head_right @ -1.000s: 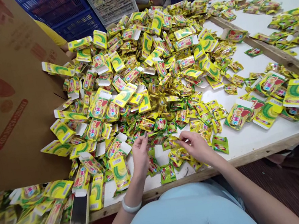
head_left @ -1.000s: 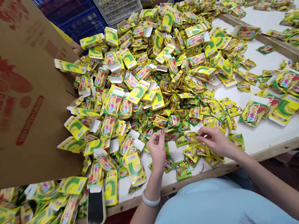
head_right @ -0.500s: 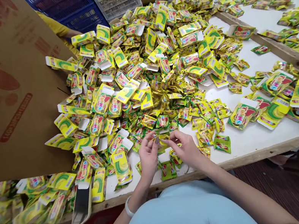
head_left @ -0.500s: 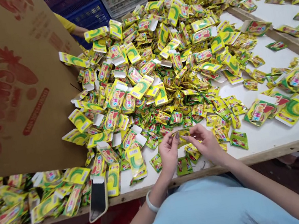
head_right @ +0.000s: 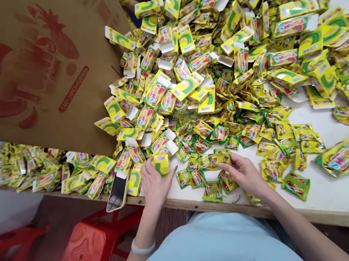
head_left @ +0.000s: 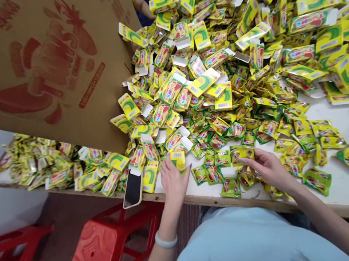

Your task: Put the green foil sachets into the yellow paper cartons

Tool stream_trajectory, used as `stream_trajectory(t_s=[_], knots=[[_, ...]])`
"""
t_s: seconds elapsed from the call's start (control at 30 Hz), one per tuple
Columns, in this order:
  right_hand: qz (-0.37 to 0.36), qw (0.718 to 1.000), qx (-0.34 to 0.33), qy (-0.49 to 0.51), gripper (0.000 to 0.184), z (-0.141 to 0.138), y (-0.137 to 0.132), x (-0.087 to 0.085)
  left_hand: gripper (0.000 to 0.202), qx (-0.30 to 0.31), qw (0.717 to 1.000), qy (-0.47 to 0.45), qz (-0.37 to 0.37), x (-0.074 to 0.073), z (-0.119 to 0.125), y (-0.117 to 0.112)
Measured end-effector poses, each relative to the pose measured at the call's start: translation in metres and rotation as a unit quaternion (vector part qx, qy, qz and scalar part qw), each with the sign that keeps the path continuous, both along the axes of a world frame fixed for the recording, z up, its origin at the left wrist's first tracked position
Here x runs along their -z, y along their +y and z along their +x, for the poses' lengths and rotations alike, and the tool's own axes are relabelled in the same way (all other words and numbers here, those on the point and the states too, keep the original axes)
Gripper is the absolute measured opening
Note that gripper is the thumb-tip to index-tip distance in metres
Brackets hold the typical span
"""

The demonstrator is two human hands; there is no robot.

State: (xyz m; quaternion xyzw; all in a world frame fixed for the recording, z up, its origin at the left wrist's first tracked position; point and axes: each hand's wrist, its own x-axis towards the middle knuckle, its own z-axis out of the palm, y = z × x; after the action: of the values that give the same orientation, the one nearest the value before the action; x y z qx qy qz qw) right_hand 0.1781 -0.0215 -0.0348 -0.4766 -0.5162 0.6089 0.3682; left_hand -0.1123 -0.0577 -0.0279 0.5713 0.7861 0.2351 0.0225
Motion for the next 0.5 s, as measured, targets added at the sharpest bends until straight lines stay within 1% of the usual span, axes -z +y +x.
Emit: stream_trajectory(t_s=[0.03, 0.07, 0.1, 0.13, 0.17, 0.23, 0.27, 0.3, 0.33, 0.37, 0.43, 0.47, 0.5], knots=[[-0.014, 1.000, -0.010, 0.005, 0.033, 0.003, -0.001, 0.003, 0.073, -0.001, 1.000, -0.024, -0.009, -0.002, 0.000, 0.002], [-0.030, 0.999, -0.024, 0.018, 0.034, 0.005, -0.003, 0.005, 0.075, 0.002, 0.997, -0.071, -0.006, -0.006, 0.004, 0.005], [-0.044, 0.997, -0.044, 0.035, 0.034, 0.006, -0.006, 0.006, 0.077, 0.009, 0.991, -0.136, 0.009, -0.010, 0.011, 0.008], [-0.055, 0.995, -0.066, 0.055, 0.034, 0.005, -0.010, 0.006, 0.078, 0.022, 0.976, -0.213, 0.031, -0.015, 0.020, 0.012], [-0.063, 0.991, -0.089, 0.077, 0.033, 0.003, -0.013, 0.004, 0.077, 0.044, 0.952, -0.299, 0.050, -0.020, 0.031, 0.016], [-0.086, 0.981, -0.119, 0.130, 0.031, -0.003, -0.020, -0.002, 0.071, 0.116, 0.880, -0.456, 0.064, -0.028, 0.054, 0.023], [-0.101, 0.975, -0.116, 0.163, 0.031, -0.005, -0.021, -0.006, 0.068, 0.155, 0.843, -0.511, 0.061, -0.029, 0.064, 0.024], [-0.117, 0.968, -0.097, 0.200, 0.031, -0.007, -0.022, -0.009, 0.067, 0.188, 0.813, -0.548, 0.055, -0.029, 0.072, 0.025], [-0.132, 0.961, -0.066, 0.233, 0.032, -0.007, -0.022, -0.012, 0.068, 0.213, 0.793, -0.568, 0.047, -0.028, 0.078, 0.024], [-0.143, 0.955, -0.028, 0.258, 0.032, -0.005, -0.020, -0.015, 0.069, 0.232, 0.783, -0.577, 0.038, -0.025, 0.082, 0.023], [-0.146, 0.951, 0.045, 0.268, 0.032, 0.003, -0.016, -0.018, 0.072, 0.261, 0.778, -0.571, 0.009, -0.021, 0.082, 0.020], [-0.139, 0.955, 0.066, 0.253, 0.031, 0.008, -0.014, -0.020, 0.073, 0.276, 0.779, -0.563, -0.017, -0.022, 0.079, 0.020], [-0.127, 0.962, 0.073, 0.229, 0.030, 0.015, -0.011, -0.022, 0.075, 0.293, 0.778, -0.553, -0.050, -0.025, 0.074, 0.021]])
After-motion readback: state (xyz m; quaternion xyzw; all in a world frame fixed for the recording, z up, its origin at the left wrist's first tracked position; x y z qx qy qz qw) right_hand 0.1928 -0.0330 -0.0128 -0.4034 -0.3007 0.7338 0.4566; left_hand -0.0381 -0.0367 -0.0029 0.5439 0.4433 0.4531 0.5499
